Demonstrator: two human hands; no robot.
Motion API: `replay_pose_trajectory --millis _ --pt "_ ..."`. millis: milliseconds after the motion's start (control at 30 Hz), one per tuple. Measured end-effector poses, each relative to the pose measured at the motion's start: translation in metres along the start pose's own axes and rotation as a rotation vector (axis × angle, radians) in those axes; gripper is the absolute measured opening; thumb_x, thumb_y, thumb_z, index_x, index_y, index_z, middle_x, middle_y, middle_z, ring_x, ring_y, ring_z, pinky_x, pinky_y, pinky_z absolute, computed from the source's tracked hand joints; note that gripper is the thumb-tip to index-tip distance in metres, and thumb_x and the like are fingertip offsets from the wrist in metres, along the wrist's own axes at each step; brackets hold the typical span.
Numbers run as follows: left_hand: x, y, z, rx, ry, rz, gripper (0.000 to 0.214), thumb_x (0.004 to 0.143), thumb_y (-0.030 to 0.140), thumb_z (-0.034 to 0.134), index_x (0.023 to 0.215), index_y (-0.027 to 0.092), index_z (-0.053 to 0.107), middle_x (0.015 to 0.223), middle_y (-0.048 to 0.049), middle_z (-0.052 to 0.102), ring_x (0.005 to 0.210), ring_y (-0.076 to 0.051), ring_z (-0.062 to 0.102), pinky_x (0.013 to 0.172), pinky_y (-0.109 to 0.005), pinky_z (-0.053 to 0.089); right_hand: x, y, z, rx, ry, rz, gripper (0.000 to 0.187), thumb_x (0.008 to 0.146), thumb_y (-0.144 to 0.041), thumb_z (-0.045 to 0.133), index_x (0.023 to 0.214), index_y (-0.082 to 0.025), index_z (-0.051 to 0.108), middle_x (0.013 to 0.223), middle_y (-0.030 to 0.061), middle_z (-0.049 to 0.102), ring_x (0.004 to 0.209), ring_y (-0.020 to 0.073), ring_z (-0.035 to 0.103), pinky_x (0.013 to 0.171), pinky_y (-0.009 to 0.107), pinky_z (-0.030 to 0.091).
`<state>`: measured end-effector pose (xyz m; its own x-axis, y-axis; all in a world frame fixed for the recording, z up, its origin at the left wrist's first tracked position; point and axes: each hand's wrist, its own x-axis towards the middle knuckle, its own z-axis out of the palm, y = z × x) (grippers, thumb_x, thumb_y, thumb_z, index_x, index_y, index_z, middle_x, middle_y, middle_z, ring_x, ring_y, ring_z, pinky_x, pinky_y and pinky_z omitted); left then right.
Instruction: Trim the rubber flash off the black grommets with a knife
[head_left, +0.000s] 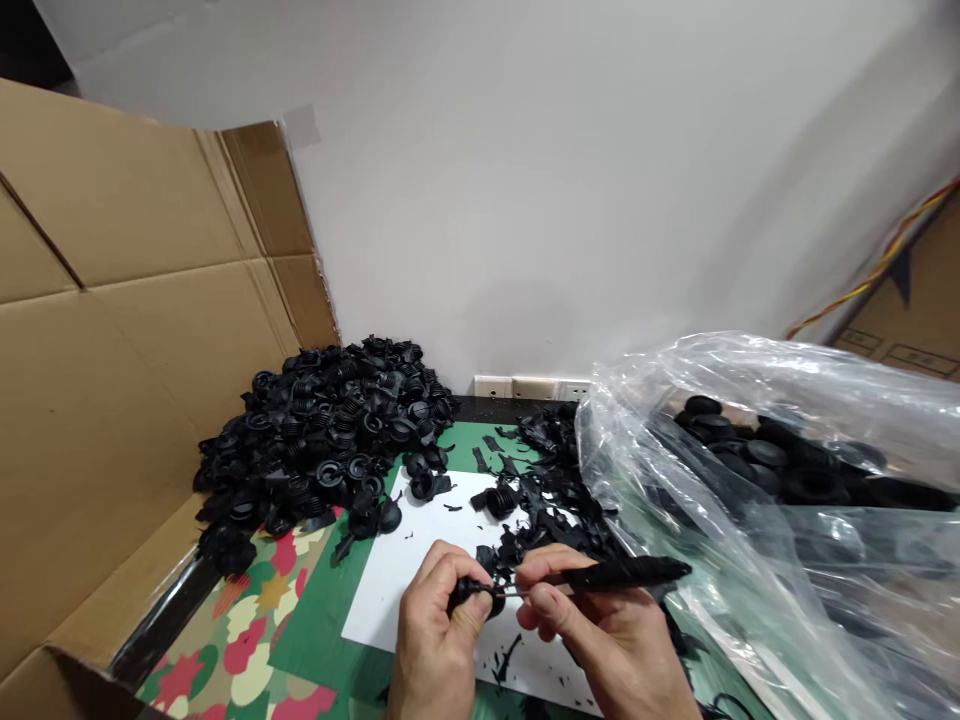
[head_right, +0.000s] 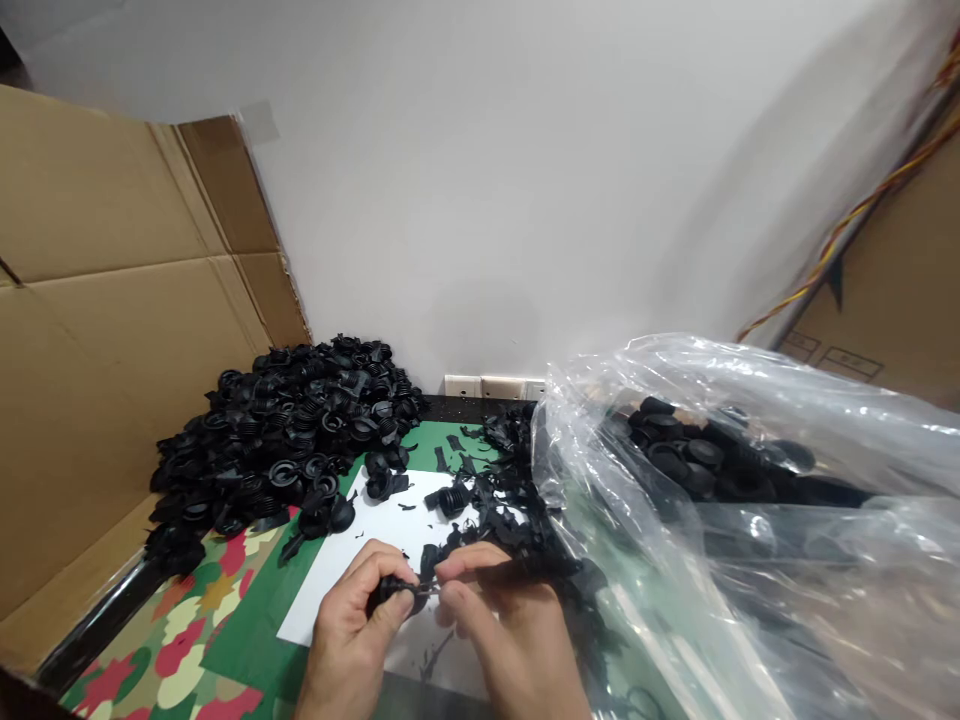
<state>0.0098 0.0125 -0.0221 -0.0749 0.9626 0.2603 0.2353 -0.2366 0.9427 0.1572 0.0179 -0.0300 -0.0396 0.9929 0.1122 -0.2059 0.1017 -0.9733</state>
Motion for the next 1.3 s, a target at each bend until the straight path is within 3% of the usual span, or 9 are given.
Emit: replay_pose_trajectory --millis 200,400,467,600,700,767,833,967,1300 --pt "0.000 -0.002 -0.001 0.038 -0.031 0.029 0.014 0.072 0.010 0.055 0.069 0.021 0.062 0.072 0.0000 0.055 0.070 -0.018 0.052 0.063 -0.025 0.039 -0.001 -0.007 0.006 0.053 0.095 0.009 0.024 0.068 -0.041 0.074 0.071 -0.018 0.070 0.063 0.0024 0.065 0.052 0.0165 0.060 0.050 0.026 0.047" --pt "-0.001 -0.001 0.002 0.036 0.029 0.044 0.014 0.072 0.011 0.055 0.068 0.021 0.062 0.070 0.0007 0.055 0.068 -0.017 0.051 0.061 -0.025 0.038 -0.002 -0.005 0.006 0.041 0.035 -0.008 0.024 0.072 -0.042 0.071 0.073 -0.018 0.069 0.059 0.0022 0.064 0.052 0.0172 0.061 0.051 0.026 0.049" --pt "-0.001 -0.002 0.002 0.051 0.004 0.034 0.013 0.073 0.011 0.055 0.068 0.021 0.062 0.071 0.0004 0.055 0.069 -0.018 0.052 0.062 -0.025 0.038 -0.002 -0.001 0.006 -0.034 0.003 -0.113 0.020 0.078 -0.038 0.066 0.073 -0.019 0.068 0.061 0.0021 0.064 0.053 0.0165 0.061 0.051 0.025 0.049" --pt "-0.004 -0.005 0.003 0.034 -0.073 -0.044 0.011 0.072 0.012 0.058 0.067 0.020 0.063 0.070 -0.0001 0.055 0.067 -0.018 0.052 0.061 -0.025 0.038 0.001 0.005 0.002 -0.400 -0.063 -0.614 0.015 0.084 -0.015 0.054 0.076 -0.020 0.066 0.068 0.0035 0.064 0.056 0.0139 0.062 0.050 0.021 0.047" --pt "-0.006 -0.004 0.005 -0.079 -0.111 -0.108 0.007 0.070 0.016 0.061 0.065 0.019 0.063 0.067 0.0006 0.053 0.061 -0.016 0.048 0.056 -0.024 0.036 0.006 0.003 -0.009 -0.566 0.045 -0.774 0.018 0.081 -0.006 0.052 0.085 -0.020 0.064 0.076 0.0063 0.067 0.064 0.0160 0.065 0.055 0.023 0.051" --pt "-0.005 -0.003 0.004 -0.126 -0.099 -0.141 0.005 0.070 0.021 0.062 0.065 0.019 0.064 0.066 0.0008 0.052 0.059 -0.015 0.045 0.055 -0.024 0.034 0.010 0.001 -0.017 -0.524 0.206 -0.666 0.012 0.081 -0.012 0.056 0.083 -0.021 0.064 0.076 0.0054 0.067 0.062 0.0168 0.064 0.055 0.025 0.051" --pt "-0.002 -0.003 0.001 -0.141 -0.071 -0.172 0.007 0.070 0.024 0.063 0.066 0.018 0.064 0.065 0.0009 0.052 0.060 -0.015 0.044 0.056 -0.024 0.034 0.012 -0.001 -0.022 -0.427 0.296 -0.414 0.006 0.081 -0.024 0.061 0.080 -0.021 0.065 0.066 0.0033 0.066 0.053 0.0168 0.061 0.050 0.026 0.049" --pt "0.001 -0.009 -0.004 -0.146 -0.032 -0.155 0.007 0.070 0.025 0.064 0.069 0.019 0.066 0.068 0.0007 0.053 0.064 -0.016 0.046 0.059 -0.024 0.035 0.013 -0.004 -0.019 -0.158 0.256 0.015 0.028 0.075 -0.044 0.066 0.078 -0.017 0.067 0.051 0.0019 0.064 0.050 0.0178 0.059 0.049 0.026 0.047" --pt "-0.002 -0.012 -0.004 -0.141 -0.012 -0.121 0.005 0.070 0.022 0.064 0.072 0.020 0.068 0.073 -0.0002 0.056 0.067 -0.017 0.049 0.061 -0.024 0.037 0.008 -0.006 -0.007 0.057 0.130 0.124 0.035 0.067 -0.048 0.072 0.076 -0.014 0.067 0.049 0.0021 0.063 0.049 0.0165 0.056 0.051 0.027 0.042"
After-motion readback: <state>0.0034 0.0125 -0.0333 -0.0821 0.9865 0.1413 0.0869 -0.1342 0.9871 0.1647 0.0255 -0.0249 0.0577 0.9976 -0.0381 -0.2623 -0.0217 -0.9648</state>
